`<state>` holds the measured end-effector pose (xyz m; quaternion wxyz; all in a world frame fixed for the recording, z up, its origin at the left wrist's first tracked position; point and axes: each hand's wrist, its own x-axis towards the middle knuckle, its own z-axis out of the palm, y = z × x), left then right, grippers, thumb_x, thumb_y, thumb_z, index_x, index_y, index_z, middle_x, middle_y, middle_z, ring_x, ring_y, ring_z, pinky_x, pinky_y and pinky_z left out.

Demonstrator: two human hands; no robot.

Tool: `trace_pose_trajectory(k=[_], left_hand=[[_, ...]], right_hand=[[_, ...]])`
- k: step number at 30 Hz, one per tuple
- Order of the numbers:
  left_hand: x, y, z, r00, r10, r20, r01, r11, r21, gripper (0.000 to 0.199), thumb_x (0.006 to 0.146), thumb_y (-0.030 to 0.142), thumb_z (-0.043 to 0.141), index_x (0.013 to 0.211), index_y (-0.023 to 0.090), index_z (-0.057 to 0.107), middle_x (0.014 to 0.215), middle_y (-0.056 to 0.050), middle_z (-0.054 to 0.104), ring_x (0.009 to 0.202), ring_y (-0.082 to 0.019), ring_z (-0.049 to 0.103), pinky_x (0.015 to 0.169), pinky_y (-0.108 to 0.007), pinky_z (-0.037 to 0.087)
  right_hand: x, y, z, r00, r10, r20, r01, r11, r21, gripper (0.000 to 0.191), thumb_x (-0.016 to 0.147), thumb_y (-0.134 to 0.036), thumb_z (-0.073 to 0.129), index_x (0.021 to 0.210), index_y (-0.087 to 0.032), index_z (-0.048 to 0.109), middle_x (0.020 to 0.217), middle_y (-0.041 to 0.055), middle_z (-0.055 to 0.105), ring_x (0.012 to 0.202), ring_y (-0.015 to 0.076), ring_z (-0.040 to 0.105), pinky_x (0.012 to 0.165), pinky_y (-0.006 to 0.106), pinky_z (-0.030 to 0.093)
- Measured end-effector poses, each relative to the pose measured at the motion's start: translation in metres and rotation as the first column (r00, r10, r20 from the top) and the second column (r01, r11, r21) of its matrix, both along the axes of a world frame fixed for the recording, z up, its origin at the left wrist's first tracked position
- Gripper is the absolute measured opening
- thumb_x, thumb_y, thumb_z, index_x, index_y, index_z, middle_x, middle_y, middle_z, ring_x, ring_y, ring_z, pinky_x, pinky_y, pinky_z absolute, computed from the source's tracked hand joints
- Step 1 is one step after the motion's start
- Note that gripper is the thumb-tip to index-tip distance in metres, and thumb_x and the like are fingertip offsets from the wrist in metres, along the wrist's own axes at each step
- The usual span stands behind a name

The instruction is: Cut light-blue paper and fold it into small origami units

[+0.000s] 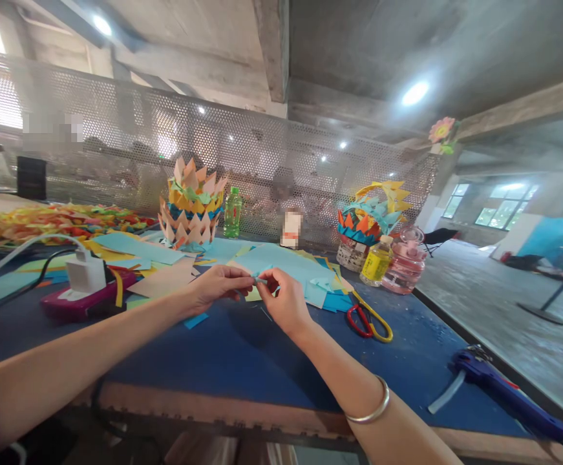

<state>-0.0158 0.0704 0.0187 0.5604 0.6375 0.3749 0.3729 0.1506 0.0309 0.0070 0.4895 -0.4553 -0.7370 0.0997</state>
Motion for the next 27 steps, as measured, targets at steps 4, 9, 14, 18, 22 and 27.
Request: trace_pose_trajectory(k=[4,9,14,18,22,27], left_hand=[[0.0007,-0.0002,0.0011,1.0,0.025,0.007,-0.025,0.999,0.02,0.025,0.058,0.037,0.071,0.067,0.014,0.068,0.063,-0.002,0.061,0.062,-0.012,0.054,0.053,-0.022,0.041],[0.0012,-0.0012,0.0022,0.999,0.039,0.003,-0.039,0.999,0.027,0.024,0.059,0.036,0.071,0.066,0.014,0.068,0.065,-0.004,0.062,0.062,-0.012,0.054,0.053,-0.022,0.041],[0.0013,-0.0027,0.0022,0.999,0.026,0.04,-0.026,1.0,-0.007,0.022,0.059,0.034,0.07,0.068,0.014,0.069,0.066,-0.004,0.063,0.063,-0.012,0.054,0.054,-0.022,0.04],[0.0019,-0.0041,0.0041,0.997,0.04,0.063,-0.037,0.998,-0.054,0.019,0.06,0.032,0.069,0.067,0.015,0.068,0.067,-0.003,0.064,0.063,-0.011,0.055,0.056,-0.022,0.04],[0.0022,-0.0041,0.0056,0.996,0.038,0.076,-0.031,0.995,-0.09,0.018,0.06,0.031,0.068,0.064,0.014,0.068,0.067,-0.003,0.063,0.063,-0.011,0.055,0.056,-0.021,0.04],[0.0017,-0.0029,0.0048,0.994,0.055,0.089,-0.047,0.994,-0.094,0.017,0.06,0.031,0.067,0.065,0.015,0.068,0.067,-0.004,0.064,0.065,-0.012,0.055,0.057,-0.022,0.041]], right_hand=[[0.0005,-0.0002,0.0016,0.999,-0.022,-0.04,0.022,1.0,-0.006,0.019,0.076,-0.034,0.055,0.08,-0.016,0.059,0.065,0.001,0.059,0.052,0.01,0.049,0.049,0.021,0.04],[0.0005,-0.0001,0.0014,0.998,-0.032,-0.046,0.033,0.999,0.007,0.018,0.077,-0.034,0.055,0.079,-0.016,0.059,0.066,0.0018,0.06,0.052,0.0101,0.049,0.05,0.022,0.042],[0.0012,-0.0002,-0.0001,1.0,-0.018,-0.014,0.02,0.995,0.1,0.018,0.08,-0.032,0.052,0.084,-0.018,0.062,0.072,0.003,0.06,0.058,0.0111,0.052,0.055,0.023,0.044],[0.0017,-0.0018,0.0014,1.0,-0.002,0.013,0.0,0.99,0.143,0.019,0.081,-0.03,0.05,0.087,-0.019,0.065,0.073,0.0021,0.058,0.058,0.01,0.051,0.057,0.022,0.045],[0.0019,-0.0029,0.0027,1.0,0.022,0.017,-0.024,0.987,0.159,0.02,0.082,-0.028,0.049,0.087,-0.019,0.066,0.074,0.0027,0.058,0.057,0.0096,0.049,0.057,0.022,0.044],[0.0016,-0.0026,0.0031,0.999,0.042,0.005,-0.042,0.985,0.168,0.02,0.082,-0.027,0.049,0.087,-0.02,0.068,0.078,0.0039,0.061,0.059,0.0104,0.051,0.056,0.023,0.044]])
